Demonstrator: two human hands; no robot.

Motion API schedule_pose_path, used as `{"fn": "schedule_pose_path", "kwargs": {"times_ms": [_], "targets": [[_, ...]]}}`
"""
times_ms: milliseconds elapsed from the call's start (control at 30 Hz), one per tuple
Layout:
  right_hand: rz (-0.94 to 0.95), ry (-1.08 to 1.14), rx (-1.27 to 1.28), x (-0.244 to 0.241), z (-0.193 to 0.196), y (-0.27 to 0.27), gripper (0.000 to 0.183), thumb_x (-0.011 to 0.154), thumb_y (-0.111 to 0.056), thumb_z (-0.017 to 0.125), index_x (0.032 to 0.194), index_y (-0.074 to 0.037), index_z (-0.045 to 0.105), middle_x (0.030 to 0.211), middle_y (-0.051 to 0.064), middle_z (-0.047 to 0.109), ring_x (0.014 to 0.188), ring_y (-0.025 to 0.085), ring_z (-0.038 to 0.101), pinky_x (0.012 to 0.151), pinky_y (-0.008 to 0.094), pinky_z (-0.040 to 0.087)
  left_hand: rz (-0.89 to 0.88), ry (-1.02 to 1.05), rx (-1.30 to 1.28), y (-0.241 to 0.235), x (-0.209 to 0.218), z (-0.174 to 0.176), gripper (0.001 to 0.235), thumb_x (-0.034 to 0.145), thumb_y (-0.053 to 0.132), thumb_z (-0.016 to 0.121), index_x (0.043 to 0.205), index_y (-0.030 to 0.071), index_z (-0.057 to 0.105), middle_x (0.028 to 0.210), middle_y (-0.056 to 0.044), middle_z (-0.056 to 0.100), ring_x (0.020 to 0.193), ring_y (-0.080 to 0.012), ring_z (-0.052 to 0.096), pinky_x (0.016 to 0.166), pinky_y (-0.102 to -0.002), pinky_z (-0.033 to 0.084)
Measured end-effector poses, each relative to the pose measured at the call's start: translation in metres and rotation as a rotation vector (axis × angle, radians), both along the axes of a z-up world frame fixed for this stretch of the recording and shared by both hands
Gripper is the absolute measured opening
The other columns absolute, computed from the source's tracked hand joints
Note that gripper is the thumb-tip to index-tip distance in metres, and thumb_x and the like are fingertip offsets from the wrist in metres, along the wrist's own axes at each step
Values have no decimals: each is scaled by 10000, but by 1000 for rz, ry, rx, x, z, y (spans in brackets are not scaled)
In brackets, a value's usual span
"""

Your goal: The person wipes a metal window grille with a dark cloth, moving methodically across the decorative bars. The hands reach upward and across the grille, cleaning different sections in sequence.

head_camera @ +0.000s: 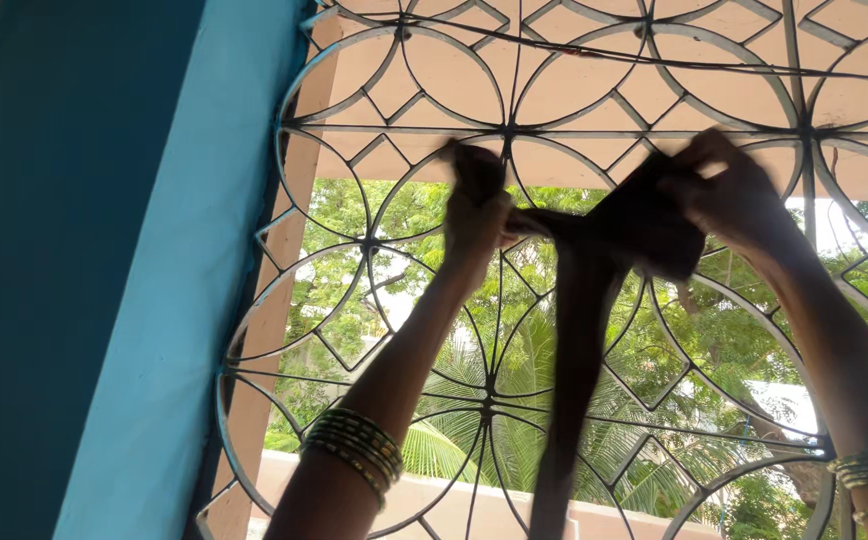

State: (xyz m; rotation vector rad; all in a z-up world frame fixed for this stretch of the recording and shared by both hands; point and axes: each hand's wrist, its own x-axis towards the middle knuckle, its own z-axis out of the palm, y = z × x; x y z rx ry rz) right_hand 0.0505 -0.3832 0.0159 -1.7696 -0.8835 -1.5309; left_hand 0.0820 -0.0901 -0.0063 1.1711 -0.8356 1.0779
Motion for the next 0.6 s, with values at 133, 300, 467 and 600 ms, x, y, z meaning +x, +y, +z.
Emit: {"fn": "schedule_pose_path", "kwargs": {"times_ms": [133, 300, 467, 600], "targets": [[-315, -507, 221, 42, 5, -14, 169, 963, -106, 761, 994, -35, 610, 1057, 162, 677, 1010, 284, 686, 863, 435, 531, 18, 140, 190, 9, -14, -5, 471, 929, 187, 694, 1281, -120, 631, 1116, -208, 753, 916, -269, 776, 783, -408, 686], [-116, -395, 45, 66, 29, -3, 247, 882, -109, 807, 1068, -29, 664, 1057, 148, 722, 985, 278, 705, 846, 402, 563, -316, 97, 1232, 1, -45, -26, 600, 910, 250, 740, 1437, 84, 507, 1473, -87, 546, 1434, -247, 461, 1226, -444, 381], [271, 42, -327, 43, 27, 52, 266, 846, -142, 784, 1079, -68, 681, 1024, 73, 742, 980, 184, 722, 799, 329, 600, 73, 138, 873, -21, -27, -14, 570, 865, 363, 700, 1308, 5, 663, 1366, -216, 698, 1324, -316, 613, 1030, -471, 500], [311, -18, -267, 13, 17, 59, 260, 876, -162, 807, 1092, -59, 706, 1018, 83, 758, 996, 183, 725, 853, 326, 586, 323, 96, 500, -42, 17, 2, 759, 834, 386, 823, 1348, -89, 529, 1398, -295, 569, 1292, -385, 587, 1056, -512, 539]]}}
